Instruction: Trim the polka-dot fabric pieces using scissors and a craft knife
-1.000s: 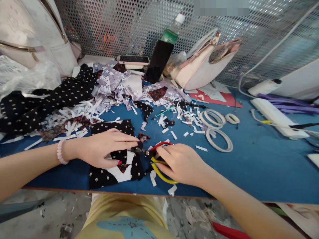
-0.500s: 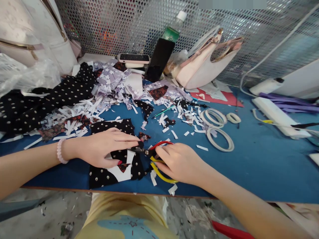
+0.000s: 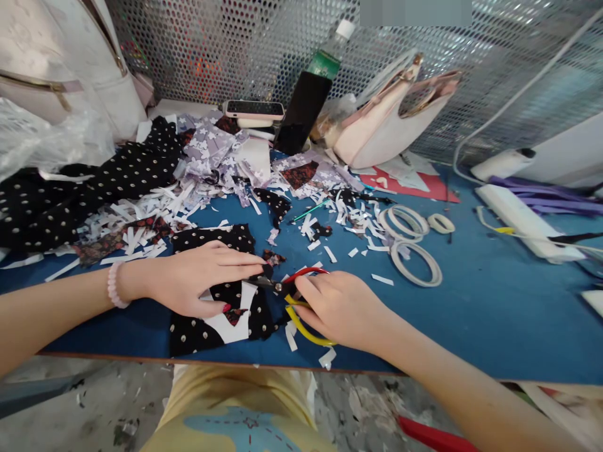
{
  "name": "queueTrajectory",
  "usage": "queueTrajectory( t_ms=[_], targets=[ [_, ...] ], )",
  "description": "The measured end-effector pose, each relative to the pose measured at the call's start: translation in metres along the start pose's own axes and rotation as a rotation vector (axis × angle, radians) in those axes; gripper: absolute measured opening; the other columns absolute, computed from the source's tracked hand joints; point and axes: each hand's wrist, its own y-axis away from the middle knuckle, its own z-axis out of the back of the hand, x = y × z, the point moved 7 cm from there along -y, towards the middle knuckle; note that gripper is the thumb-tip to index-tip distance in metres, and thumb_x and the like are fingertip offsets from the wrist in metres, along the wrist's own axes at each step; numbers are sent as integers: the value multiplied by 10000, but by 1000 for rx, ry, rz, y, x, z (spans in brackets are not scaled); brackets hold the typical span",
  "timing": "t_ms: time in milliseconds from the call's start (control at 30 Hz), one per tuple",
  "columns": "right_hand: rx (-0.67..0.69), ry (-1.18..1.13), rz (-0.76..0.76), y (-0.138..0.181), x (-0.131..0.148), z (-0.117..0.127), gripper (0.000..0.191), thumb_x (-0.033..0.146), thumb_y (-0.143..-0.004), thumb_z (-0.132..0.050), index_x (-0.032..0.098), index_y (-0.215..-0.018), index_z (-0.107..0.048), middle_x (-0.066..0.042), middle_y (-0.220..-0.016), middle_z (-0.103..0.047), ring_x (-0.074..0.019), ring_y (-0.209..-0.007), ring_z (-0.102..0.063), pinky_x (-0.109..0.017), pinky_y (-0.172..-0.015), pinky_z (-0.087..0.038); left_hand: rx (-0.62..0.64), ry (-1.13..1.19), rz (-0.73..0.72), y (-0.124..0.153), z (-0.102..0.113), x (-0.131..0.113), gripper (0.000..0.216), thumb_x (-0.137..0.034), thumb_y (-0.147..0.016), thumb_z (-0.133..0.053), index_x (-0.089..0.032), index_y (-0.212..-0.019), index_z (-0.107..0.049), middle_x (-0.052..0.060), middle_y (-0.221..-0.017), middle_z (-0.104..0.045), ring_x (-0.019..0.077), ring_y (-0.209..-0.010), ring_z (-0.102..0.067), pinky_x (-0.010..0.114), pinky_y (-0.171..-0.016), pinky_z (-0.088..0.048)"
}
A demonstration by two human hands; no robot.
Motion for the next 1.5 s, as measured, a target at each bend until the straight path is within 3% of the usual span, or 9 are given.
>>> queueTrajectory(
  t_ms=[267, 667, 867, 1167, 1500],
  targets=[
    [10, 34, 0, -1, 3, 0, 103, 253, -879, -542, 151, -860, -550, -46, -653, -650, -192, -580, -615, -314, -573, -320, 7, 34, -2, -1, 0, -1, 715, -276, -858, -526, -187, -1524, -283, 129, -1540, -391, 282, -1395, -407, 412, -1133, -250],
    [37, -30, 9, 0, 2, -3, 125, 269, -899, -541, 156, -848, -524, -9, -593, -623, -161, -523, -593, -286, -532, -257, 50, 54, 51, -4, 1, 2, 725, -273, -829, -532, -204, -1515, -312, 103, -1553, -374, 288, -1382, -414, 409, -1117, -267],
    [0, 0, 44, 1, 6, -1, 138, 248, -922, -504, 162, -815, -519, 1, -557, -597, -150, -493, -574, -286, -527, -249, 5, 37, 9, -2, 1, 1, 715, -253, -841, -502, -176, -1519, -290, 112, -1553, -374, 279, -1372, -425, 395, -1109, -266],
    [7, -39, -77, 11, 3, 3, 117, 263, -898, -493, 157, -857, -524, -15, -581, -626, -161, -494, -580, -295, -523, -269, 10, 29, 36, -1, 2, 1, 755, -242, -821, -506, -189, -1533, -260, 112, -1560, -360, 292, -1365, -426, 393, -1089, -307],
    [-45, 18, -109, 12, 10, 9, 101, 223, -873, -497, 141, -876, -556, -6, -550, -624, -170, -475, -596, -293, -510, -268, -15, 19, -1, -1, 3, -1, 761, -241, -832, -507, -169, -1540, -237, 131, -1553, -368, 295, -1365, -429, 398, -1096, -307]
  ],
)
